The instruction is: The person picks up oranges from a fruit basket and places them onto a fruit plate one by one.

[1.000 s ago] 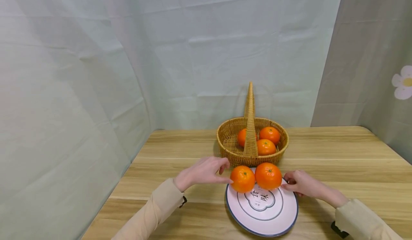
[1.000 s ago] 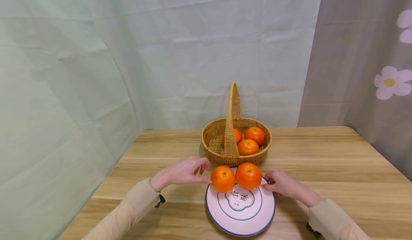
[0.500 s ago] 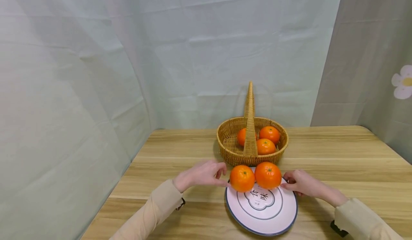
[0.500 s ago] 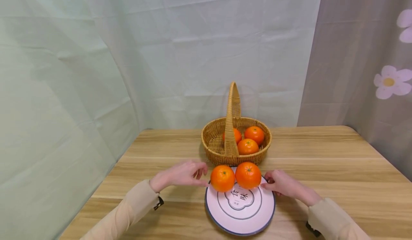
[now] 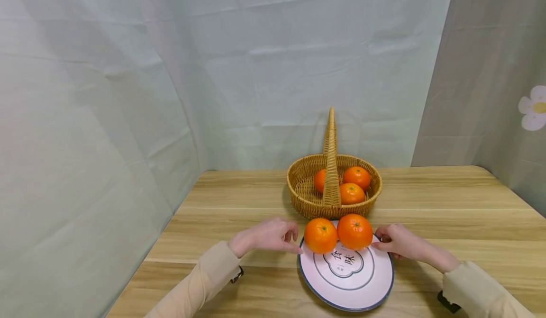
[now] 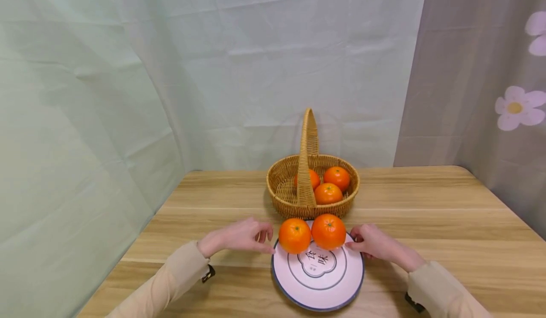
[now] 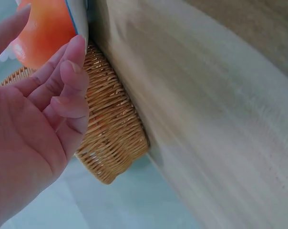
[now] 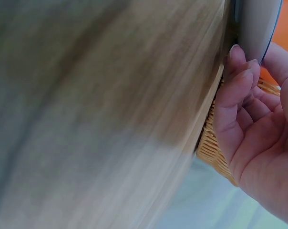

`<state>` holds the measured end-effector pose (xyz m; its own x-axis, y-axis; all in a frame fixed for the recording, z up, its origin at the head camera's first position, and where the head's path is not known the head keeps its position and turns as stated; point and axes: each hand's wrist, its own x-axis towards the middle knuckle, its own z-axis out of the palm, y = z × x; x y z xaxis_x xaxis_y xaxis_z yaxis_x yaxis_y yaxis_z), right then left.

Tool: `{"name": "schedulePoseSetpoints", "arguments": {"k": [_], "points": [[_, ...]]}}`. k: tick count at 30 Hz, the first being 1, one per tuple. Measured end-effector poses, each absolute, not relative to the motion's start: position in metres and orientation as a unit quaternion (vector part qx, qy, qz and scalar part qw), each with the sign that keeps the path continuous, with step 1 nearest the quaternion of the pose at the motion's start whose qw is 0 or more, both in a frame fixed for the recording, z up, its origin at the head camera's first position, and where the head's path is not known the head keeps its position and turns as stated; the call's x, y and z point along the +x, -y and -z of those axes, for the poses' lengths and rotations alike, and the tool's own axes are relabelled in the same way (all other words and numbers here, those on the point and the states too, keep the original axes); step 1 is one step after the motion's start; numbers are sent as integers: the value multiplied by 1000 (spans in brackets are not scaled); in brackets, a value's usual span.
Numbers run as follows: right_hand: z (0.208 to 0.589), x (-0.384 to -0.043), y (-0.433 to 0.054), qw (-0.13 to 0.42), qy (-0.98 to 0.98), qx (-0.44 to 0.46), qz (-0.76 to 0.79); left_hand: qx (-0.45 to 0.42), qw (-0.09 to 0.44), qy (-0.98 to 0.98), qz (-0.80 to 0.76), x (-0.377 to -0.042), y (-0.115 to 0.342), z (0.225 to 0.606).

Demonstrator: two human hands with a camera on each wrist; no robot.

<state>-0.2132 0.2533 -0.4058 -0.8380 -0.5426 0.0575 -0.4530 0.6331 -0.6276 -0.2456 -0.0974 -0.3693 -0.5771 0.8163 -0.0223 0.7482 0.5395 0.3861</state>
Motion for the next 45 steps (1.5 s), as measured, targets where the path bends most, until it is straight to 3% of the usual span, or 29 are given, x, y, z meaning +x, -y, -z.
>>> {"name": "schedulePoseSetpoints", "arguments": {"k": [17,45], "points": [[405,-213,-253,72,-900,-277,329,407,172,-865,-237,-242,96,384],[406,-213,-254,67,-901,-275,328,388,173,-868,-258,-238,87,396]]}}
